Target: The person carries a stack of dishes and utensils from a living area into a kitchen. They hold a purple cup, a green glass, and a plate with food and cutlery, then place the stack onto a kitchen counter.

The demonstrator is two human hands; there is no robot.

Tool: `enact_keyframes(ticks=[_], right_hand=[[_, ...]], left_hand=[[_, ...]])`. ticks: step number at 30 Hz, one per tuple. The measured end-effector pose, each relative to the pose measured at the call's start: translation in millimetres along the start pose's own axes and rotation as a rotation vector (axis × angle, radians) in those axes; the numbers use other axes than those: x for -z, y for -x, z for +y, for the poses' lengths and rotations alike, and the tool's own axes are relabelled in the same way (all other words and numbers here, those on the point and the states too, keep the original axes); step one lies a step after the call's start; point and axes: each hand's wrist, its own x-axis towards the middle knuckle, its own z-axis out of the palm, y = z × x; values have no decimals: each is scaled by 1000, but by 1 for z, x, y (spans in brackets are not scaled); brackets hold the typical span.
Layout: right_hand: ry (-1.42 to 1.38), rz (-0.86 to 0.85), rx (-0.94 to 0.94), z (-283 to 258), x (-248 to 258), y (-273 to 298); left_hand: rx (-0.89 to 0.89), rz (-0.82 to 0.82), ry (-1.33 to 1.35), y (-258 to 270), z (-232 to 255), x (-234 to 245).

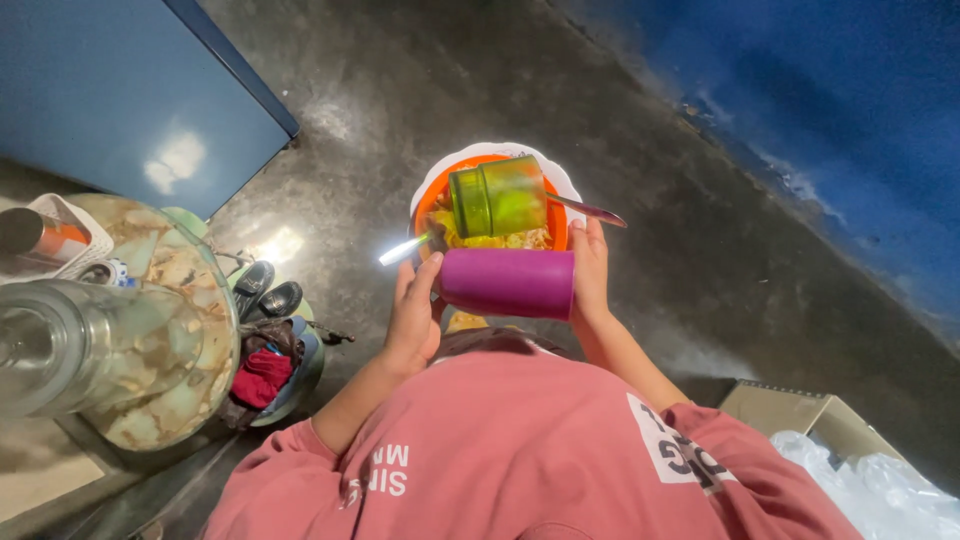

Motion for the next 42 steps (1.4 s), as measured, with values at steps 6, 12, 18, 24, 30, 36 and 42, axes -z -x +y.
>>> enact_keyframes(ticks=[6,12,18,24,30,36,42], right_hand=[[31,-45,-5,2,11,-22],[22,-56,-42,9,8,-38],[-25,-85,-50,7,-9,-51],[-12,-77,-48,-7,-35,-60],[-16,-38,-51,-3,-61,-76],[-54,-30,-74,8,-87,-92],[-64,-60,-82,15,-107,-103]], left_hand=[[-14,38,4,-3,-4,-16],[-32,72,23,-7,1,-19],[-41,66,31,-18,15,-20],[-39,47,0,-50,22,-16],[-60,17,-9,-58,62,-26],[-72,27,-7,-85,72,-9],[-82,32,-4,-91,93,-3]])
